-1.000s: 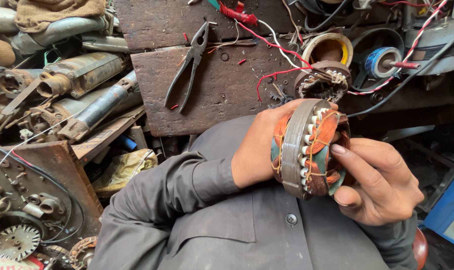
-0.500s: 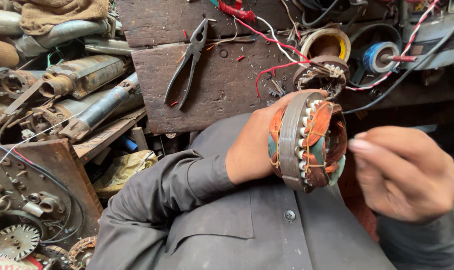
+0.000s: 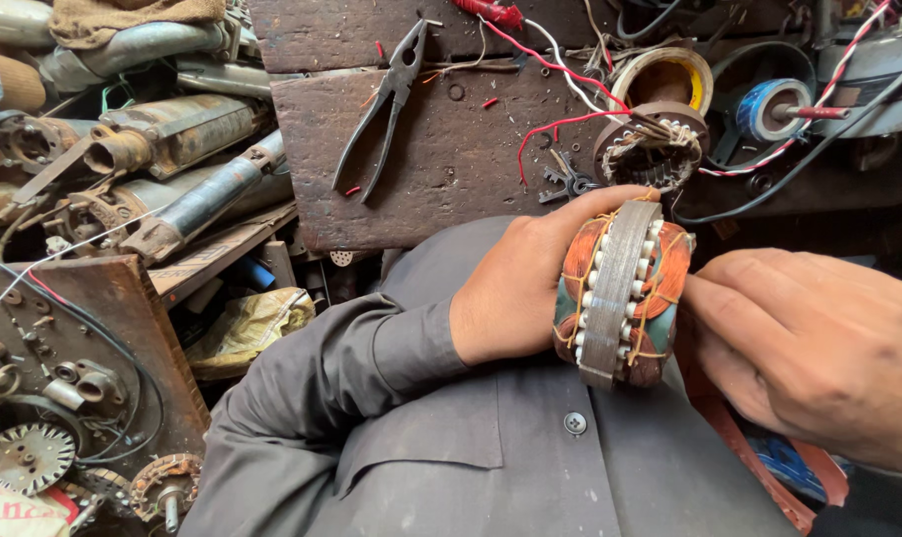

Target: The person holds a motor stator and repeatedly adjusts and presses the copper windings with their fingers. They rotate the stator to access different sections, ensuring the coils are seated correctly within the slots. The person occasionally points to specific areas of the winding while holding the component.

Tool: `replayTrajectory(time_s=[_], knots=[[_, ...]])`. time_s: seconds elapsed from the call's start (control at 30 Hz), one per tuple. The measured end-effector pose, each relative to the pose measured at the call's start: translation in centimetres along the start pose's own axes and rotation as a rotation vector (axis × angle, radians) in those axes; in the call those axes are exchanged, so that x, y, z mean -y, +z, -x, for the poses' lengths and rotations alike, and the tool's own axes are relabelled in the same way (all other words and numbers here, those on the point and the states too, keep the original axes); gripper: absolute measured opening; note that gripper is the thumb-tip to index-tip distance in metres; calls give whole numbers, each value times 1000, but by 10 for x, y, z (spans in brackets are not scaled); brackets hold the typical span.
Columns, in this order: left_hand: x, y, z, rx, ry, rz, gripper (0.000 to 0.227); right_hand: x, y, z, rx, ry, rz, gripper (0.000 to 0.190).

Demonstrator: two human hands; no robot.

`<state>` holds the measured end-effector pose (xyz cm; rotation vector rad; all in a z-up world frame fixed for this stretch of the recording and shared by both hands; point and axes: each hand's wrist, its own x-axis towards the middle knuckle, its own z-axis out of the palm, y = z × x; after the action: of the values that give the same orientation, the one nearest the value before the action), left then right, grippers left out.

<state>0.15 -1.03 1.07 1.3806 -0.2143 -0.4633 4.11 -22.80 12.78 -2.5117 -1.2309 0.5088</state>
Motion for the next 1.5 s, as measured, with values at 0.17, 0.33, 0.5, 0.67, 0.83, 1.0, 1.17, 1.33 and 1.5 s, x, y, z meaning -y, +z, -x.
replayTrajectory(time_s=[0.17, 0.33, 0.5, 0.67, 0.83, 1.0, 1.17, 1.33, 1.5], knots=[[-1, 1, 1, -25, 29, 36, 66, 5, 6, 3, -183, 2, -45, 30], [-3, 1, 3, -20, 10, 56, 70, 10, 28, 18, -348, 38, -104, 25], [-3, 4, 4, -28, 28, 30, 68, 13, 58, 43, -482, 117, -149, 20], [-5, 5, 4, -47, 20, 36, 66, 3, 84, 76, -669, 94, -384, 32], [-10, 6, 1, -124, 28, -35, 61, 20, 95, 69, -768, 200, -684, 62], [-21, 9, -1, -252, 15, -182, 53, 36, 86, 55, -628, 400, -732, 66], [-27, 2, 4, -256, -66, -192, 63, 32, 87, 49, -809, 560, -1104, 59], [-26, 2, 16, -212, -25, 268, 80, 7, 84, 39, -985, 506, -1407, 64], [-25, -6, 23, -126, -93, 501, 85, 6, 77, 28, -963, 387, -1303, 66]])
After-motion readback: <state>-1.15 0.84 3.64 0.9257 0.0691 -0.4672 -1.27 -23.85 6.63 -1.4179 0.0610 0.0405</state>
